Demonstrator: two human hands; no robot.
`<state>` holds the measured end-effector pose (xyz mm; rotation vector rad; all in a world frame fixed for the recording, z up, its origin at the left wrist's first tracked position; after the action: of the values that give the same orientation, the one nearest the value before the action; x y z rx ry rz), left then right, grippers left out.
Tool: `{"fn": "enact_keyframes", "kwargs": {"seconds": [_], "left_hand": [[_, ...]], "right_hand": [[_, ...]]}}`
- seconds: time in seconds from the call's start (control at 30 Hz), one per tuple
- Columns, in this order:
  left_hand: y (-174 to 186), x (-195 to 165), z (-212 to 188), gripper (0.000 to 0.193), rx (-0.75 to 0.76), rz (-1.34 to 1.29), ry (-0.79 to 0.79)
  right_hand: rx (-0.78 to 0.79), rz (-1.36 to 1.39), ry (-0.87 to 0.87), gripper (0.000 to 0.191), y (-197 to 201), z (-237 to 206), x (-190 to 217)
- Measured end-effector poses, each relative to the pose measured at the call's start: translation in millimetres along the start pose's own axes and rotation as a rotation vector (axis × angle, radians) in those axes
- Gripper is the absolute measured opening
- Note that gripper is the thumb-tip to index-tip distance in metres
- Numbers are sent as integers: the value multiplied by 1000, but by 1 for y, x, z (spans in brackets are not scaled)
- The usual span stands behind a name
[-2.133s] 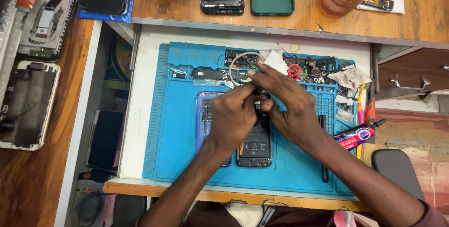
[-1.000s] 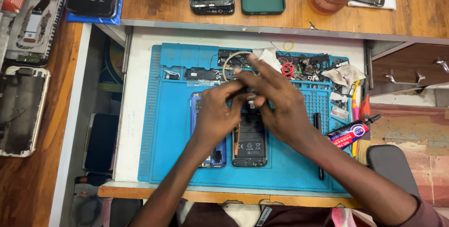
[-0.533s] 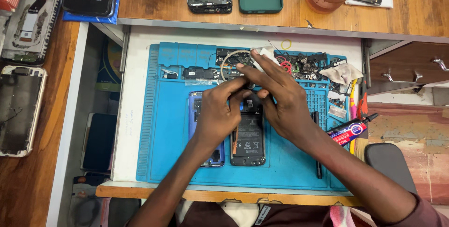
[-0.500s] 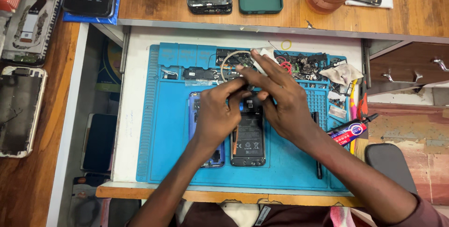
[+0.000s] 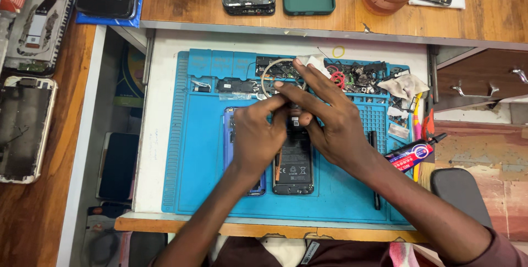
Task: The person uses a screwdriver to remove screws from the back of a disassembled smartphone. They then use their fingers to lift and remove a small internal component from the phone's chassis.
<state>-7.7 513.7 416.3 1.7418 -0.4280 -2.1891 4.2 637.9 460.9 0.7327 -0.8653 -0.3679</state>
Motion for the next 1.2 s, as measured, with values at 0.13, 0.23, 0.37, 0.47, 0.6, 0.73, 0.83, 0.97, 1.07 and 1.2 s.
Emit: {"fn": "enact_keyframes", "kwargs": {"seconds": [0.13, 0.23, 0.37, 0.47, 0.6, 0.73, 0.83, 0.97, 1.07, 1.2], "left_hand": [[11, -5, -4, 18, -88, -37, -143], [4, -6, 1, 19, 19, -139, -212], [-2, 1, 3, 22, 26, -155, -124], [7, -2, -2, 18, -85, -38, -121], [10, -12, 0, 18, -58, -22, -244], [-5, 2, 6, 24, 95, -206, -87], [1, -3, 1, 23, -1, -157, -121], [10, -12, -6, 15, -91, -42, -180], [5, -11, -1, 25, 2, -206, -168], [2, -9, 2, 23, 21, -180, -142]], "right_hand": [[-7, -13, 38, 39, 0, 0, 3], [-3, 0, 10, 41, -1, 0, 0], [-10, -1, 3, 50, 0, 1, -2], [-9, -9, 27, 54, 0, 1, 0], [3, 13, 23, 56, -2, 1, -1], [1, 41, -59, 61, -2, 1, -8], [-9, 3, 34, 59, -1, 1, 1], [-6, -12, 33, 59, -2, 2, 2], [-1, 47, 11, 63, -2, 2, 0], [-5, -9, 44, 64, -1, 3, 3]]}}
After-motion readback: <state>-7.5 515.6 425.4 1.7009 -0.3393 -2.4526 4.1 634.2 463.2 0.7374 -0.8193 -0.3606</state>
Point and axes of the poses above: each hand's wrist, its own z-axis towards the middle knuckle, its own y-axis out of the back of the hand, x = y × z, the point moved 9 cm from there along z, towards the middle knuckle, and after that the axes turned 5 degrees about z, right-handed, at the moved point
